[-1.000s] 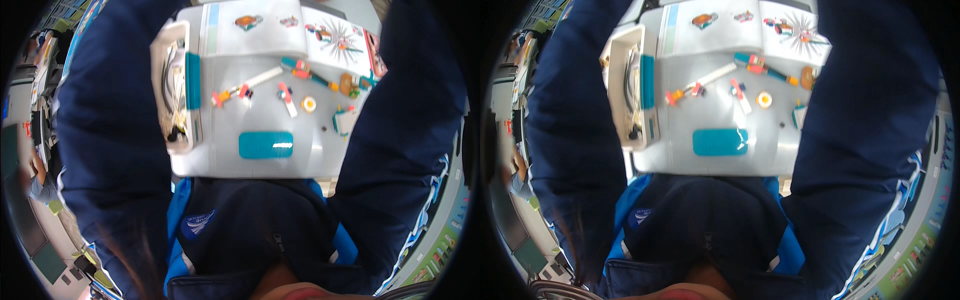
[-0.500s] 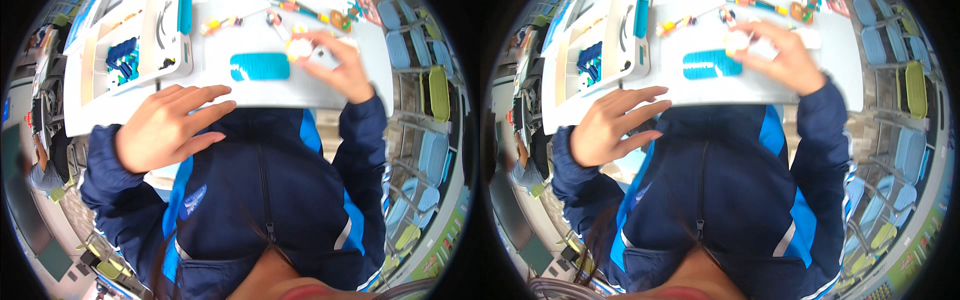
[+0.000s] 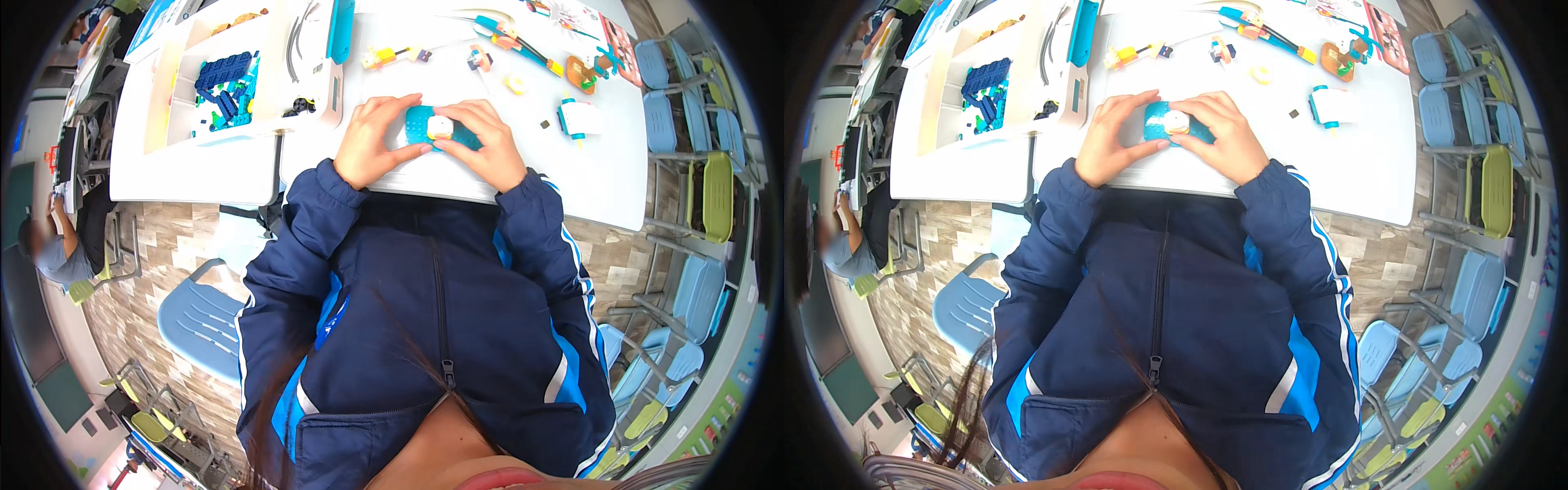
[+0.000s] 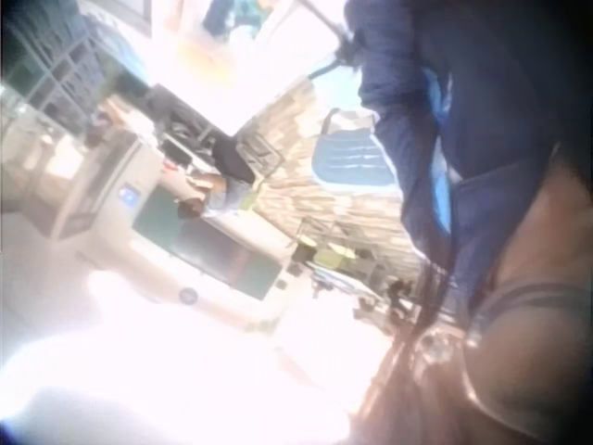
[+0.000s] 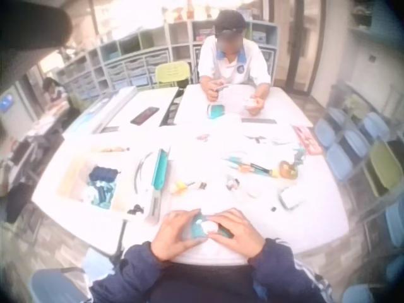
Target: The person assembles small plastic toy pieces on a white table. They pick up various colored components from a compartmentalized tray and attach them to a teal base piece, forming a small decorative structure.
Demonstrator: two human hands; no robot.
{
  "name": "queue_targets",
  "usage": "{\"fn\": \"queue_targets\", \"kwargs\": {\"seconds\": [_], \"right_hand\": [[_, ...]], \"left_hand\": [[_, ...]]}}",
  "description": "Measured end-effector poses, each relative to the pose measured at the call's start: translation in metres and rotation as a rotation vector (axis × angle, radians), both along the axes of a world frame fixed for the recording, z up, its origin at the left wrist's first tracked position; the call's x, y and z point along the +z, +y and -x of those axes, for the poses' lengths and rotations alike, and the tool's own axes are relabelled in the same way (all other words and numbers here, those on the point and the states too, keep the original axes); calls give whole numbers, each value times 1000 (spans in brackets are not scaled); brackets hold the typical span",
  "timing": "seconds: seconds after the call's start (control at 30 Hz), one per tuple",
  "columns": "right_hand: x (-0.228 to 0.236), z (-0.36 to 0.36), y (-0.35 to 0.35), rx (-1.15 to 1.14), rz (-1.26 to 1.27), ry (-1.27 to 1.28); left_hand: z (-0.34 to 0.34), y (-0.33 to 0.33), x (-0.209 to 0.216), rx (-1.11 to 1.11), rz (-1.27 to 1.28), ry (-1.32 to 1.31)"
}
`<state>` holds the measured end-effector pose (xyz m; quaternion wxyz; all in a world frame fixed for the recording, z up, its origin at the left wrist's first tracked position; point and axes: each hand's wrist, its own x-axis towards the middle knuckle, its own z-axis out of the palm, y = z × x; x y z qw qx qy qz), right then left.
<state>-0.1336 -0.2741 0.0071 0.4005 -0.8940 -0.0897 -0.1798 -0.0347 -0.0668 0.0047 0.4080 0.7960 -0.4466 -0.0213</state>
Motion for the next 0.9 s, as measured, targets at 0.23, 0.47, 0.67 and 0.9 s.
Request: {"fn": "queue_targets", "kwargs": {"seconds": [0.23,0.47,0.67,0.9], "right_hand": [[8,3,0,-26,-63,-3],[5,0,1,-38,-49,3],[7,-2,-3,-9,-53,16],[8,0,-3,-24,-23,-6]], "left_hand": [[0,1,0,11,-15,-17],[0,1,2,23,-24,-14],[0,-1,1,26,-35,-4],[0,-2,3,25,-30,-38]]}}
